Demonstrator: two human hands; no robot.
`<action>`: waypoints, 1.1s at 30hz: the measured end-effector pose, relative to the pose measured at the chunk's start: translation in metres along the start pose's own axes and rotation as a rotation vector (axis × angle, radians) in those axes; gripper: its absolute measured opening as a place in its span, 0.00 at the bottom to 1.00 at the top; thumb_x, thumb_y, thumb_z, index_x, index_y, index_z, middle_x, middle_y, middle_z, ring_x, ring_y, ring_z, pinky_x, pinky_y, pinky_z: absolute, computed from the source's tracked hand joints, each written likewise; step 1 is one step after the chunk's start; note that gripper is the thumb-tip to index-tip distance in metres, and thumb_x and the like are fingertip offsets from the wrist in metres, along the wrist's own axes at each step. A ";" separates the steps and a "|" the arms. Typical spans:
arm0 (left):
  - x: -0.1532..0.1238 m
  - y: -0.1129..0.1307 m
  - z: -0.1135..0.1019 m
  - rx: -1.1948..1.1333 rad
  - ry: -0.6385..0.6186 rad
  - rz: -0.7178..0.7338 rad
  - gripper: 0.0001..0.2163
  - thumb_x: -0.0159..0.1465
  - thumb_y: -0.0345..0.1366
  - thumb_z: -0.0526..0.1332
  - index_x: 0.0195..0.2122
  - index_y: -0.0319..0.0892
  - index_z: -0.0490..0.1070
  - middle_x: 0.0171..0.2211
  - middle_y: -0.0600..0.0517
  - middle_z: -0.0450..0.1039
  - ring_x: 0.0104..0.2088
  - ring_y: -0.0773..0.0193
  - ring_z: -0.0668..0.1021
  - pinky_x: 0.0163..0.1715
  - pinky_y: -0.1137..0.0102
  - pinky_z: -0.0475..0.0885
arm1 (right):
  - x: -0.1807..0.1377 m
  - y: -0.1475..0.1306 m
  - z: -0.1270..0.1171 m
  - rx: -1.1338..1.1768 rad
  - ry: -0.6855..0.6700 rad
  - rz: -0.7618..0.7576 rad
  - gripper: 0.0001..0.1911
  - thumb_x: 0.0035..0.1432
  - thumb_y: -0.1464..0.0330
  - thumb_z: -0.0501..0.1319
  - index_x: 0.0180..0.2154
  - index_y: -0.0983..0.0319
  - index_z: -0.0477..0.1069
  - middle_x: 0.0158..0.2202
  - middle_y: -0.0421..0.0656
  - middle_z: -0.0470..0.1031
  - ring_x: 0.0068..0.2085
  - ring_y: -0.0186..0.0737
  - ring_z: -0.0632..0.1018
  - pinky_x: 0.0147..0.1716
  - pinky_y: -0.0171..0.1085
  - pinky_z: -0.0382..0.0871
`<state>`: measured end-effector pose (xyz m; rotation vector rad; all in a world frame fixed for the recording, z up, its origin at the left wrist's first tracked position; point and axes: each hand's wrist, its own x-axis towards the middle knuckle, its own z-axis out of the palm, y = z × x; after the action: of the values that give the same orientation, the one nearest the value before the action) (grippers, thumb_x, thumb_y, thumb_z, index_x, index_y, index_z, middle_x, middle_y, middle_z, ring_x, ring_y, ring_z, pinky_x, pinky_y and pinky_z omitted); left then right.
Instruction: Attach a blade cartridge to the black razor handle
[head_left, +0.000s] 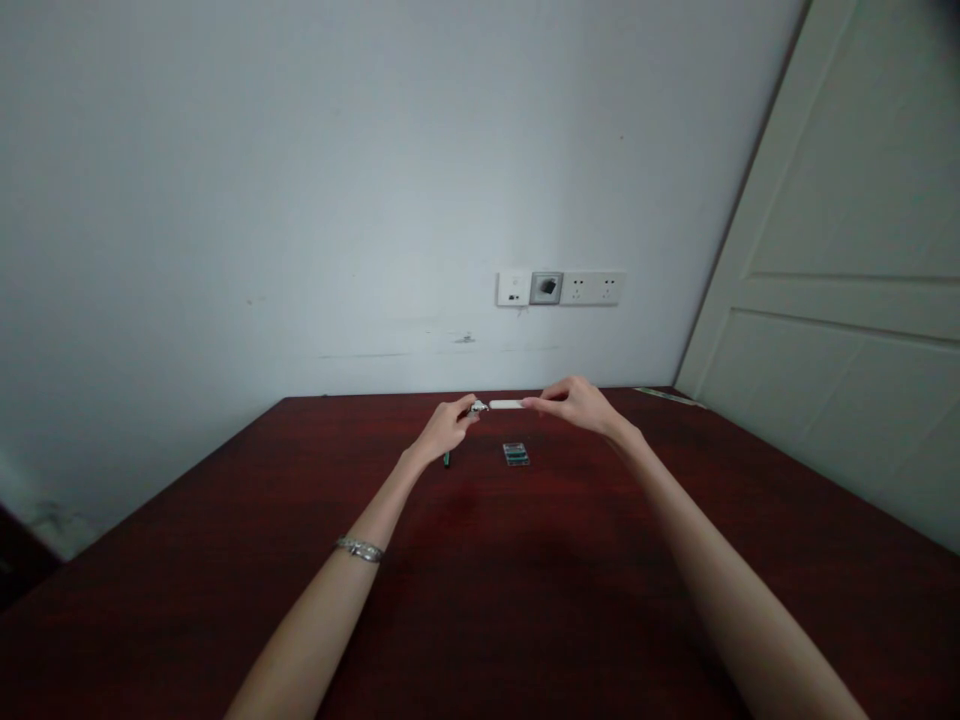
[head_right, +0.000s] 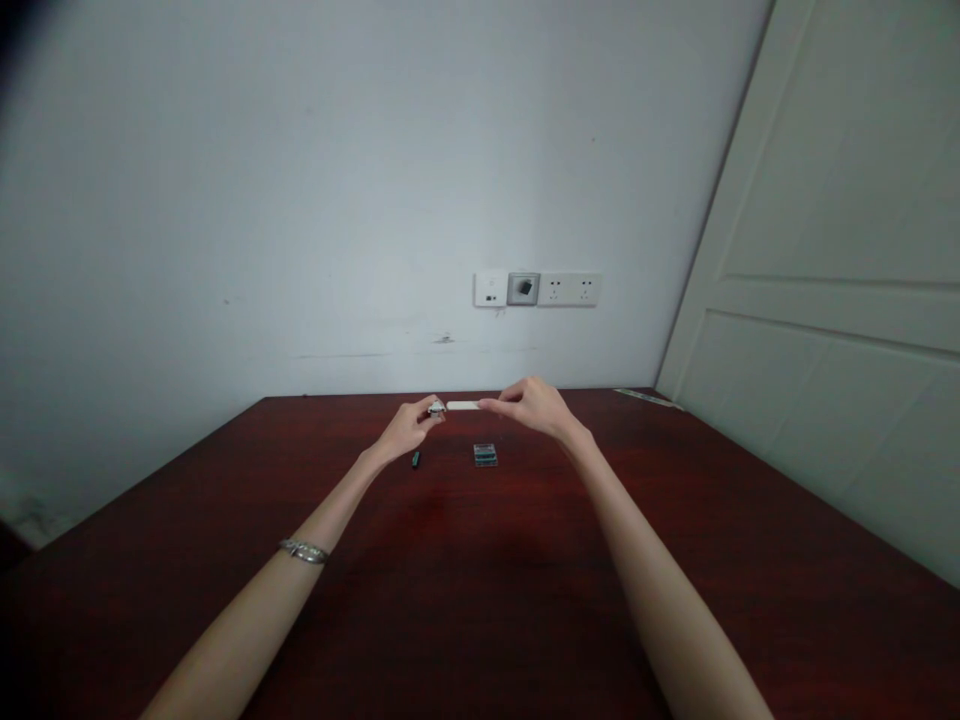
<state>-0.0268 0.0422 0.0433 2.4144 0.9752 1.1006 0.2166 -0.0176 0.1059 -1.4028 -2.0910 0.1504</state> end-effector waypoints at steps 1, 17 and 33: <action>0.000 -0.001 0.001 -0.002 -0.002 -0.004 0.05 0.60 0.32 0.54 0.34 0.38 0.68 0.27 0.54 0.71 0.28 0.68 0.69 0.31 0.76 0.62 | 0.000 -0.001 0.000 0.001 0.003 0.006 0.30 0.50 0.45 0.54 0.20 0.64 0.74 0.16 0.39 0.65 0.21 0.31 0.62 0.23 0.33 0.51; 0.003 -0.010 -0.003 -0.185 0.090 0.037 0.03 0.58 0.32 0.56 0.31 0.38 0.65 0.29 0.52 0.71 0.32 0.67 0.73 0.37 0.73 0.67 | 0.003 0.016 0.005 -0.078 0.022 0.105 0.30 0.47 0.42 0.54 0.21 0.62 0.75 0.17 0.41 0.68 0.21 0.32 0.64 0.22 0.33 0.50; -0.001 0.007 0.010 -0.531 -0.313 -0.277 0.11 0.54 0.31 0.60 0.36 0.39 0.57 0.23 0.52 0.72 0.24 0.63 0.78 0.20 0.75 0.69 | 0.002 -0.007 0.015 -0.179 0.200 0.084 0.32 0.49 0.40 0.50 0.22 0.61 0.75 0.17 0.41 0.66 0.23 0.33 0.63 0.24 0.33 0.50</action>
<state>-0.0162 0.0365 0.0402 1.8794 0.7635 0.7368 0.2025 -0.0155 0.0978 -1.5437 -1.9201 -0.1414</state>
